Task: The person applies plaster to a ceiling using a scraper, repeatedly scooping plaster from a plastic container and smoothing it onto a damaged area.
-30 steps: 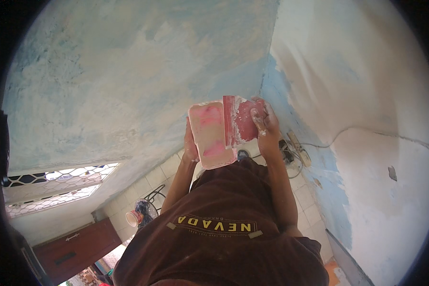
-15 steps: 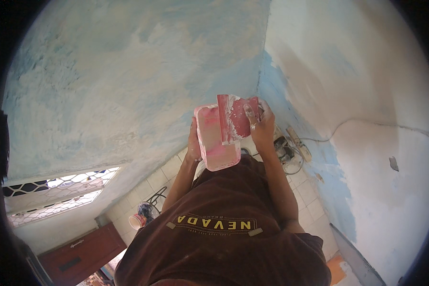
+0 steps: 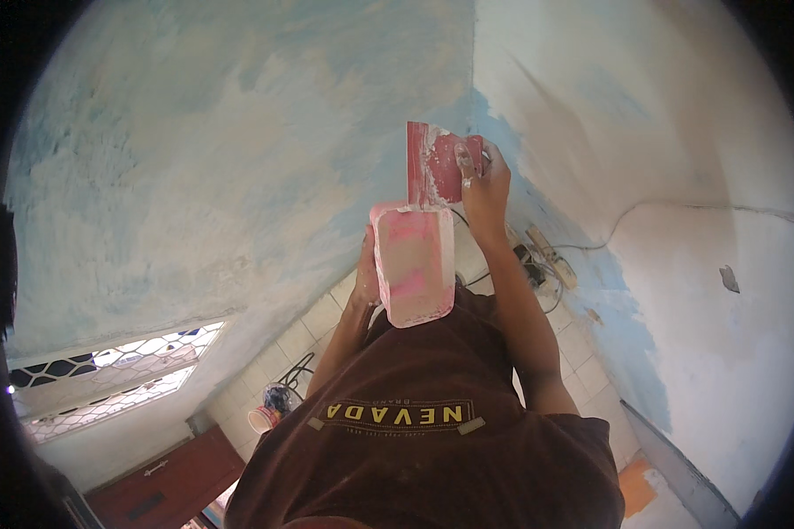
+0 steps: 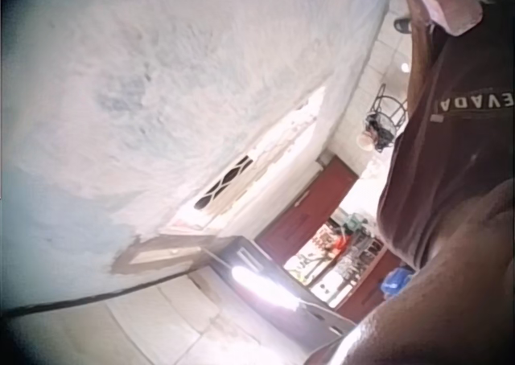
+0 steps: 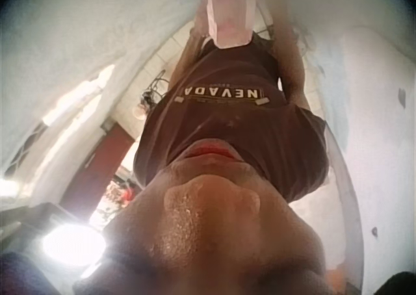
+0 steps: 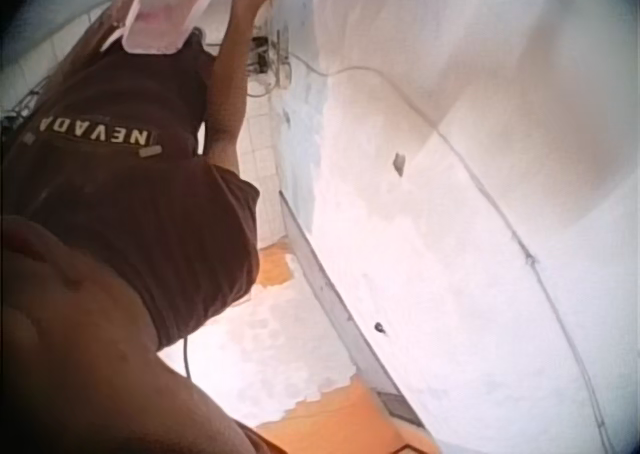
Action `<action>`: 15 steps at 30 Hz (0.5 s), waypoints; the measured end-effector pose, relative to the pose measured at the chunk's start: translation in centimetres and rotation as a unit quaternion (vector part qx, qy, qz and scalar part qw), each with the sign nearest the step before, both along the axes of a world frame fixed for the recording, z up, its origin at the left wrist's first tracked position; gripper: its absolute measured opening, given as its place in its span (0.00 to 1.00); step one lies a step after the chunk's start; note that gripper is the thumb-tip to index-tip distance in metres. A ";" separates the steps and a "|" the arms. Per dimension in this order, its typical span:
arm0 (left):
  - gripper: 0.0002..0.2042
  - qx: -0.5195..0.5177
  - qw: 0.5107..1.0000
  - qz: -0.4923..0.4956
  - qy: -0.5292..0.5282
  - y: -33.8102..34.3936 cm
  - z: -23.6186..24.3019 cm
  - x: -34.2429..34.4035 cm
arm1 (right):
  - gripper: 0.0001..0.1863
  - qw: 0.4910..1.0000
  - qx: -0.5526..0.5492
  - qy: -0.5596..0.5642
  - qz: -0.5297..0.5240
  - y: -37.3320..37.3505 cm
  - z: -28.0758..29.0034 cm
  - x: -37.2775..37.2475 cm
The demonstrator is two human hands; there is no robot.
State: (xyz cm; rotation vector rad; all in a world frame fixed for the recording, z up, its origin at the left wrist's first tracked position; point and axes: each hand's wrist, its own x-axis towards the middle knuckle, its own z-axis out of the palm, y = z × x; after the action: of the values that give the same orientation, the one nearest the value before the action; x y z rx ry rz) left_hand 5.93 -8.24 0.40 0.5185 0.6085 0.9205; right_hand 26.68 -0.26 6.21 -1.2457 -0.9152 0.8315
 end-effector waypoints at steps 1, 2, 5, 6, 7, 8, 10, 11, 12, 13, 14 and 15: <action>0.38 -0.003 1.000 -0.003 -0.001 -0.2 -0.4 -0.1 | 0.19 1.000 0.006 -0.014 -0.012 0.2 -0.3 0.1; 0.38 -0.006 1.000 -0.001 -0.004 0.0 -0.5 -0.2 | 0.19 0.999 0.003 -0.023 -0.037 0.8 -0.2 0.3; 0.38 -0.004 1.000 0.017 -0.006 0.6 0.0 -0.1 | 0.19 0.995 0.003 0.012 -0.095 1.9 0.5 1.1; 0.38 -0.002 1.000 0.027 -0.005 0.9 0.5 -0.2 | 0.19 0.993 0.008 0.064 -0.102 1.8 1.2 1.2; 0.39 -0.005 0.999 0.047 -0.015 1.3 0.8 -0.1 | 0.19 0.990 0.027 0.083 -0.111 1.8 1.5 1.4; 0.39 -0.008 0.997 0.068 -0.023 1.4 0.9 0.0 | 0.20 0.987 0.046 0.103 -0.119 1.5 1.7 1.4; 0.40 -0.015 0.994 0.102 -0.024 1.8 1.2 0.1 | 0.18 0.987 0.075 0.127 -0.069 0.3 1.7 1.2; 0.41 -0.019 0.993 0.114 -0.017 2.1 1.4 0.1 | 0.17 0.985 0.090 0.138 -0.046 -0.4 1.7 1.1; 0.42 -0.023 0.992 0.126 -0.012 2.2 1.6 0.1 | 0.16 0.992 0.063 0.109 -0.031 -1.2 1.8 0.7; 0.42 -0.023 0.991 0.128 -0.016 2.3 1.8 0.1 | 0.16 0.996 0.037 0.079 -0.015 -2.1 2.0 0.2; 0.42 -0.022 0.991 0.126 -0.022 2.4 2.0 0.1 | 0.15 0.999 0.010 0.049 -0.003 -2.7 2.1 -0.1; 0.43 -0.022 0.992 0.124 -0.027 2.5 2.1 0.2 | 0.14 0.998 -0.013 0.059 -0.001 -3.1 2.0 -0.6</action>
State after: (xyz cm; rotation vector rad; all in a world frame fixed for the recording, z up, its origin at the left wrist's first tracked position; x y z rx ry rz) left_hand 6.15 -5.72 2.53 0.3821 0.6518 1.1504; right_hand 26.12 -3.39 8.22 -1.2073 -0.8100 0.9071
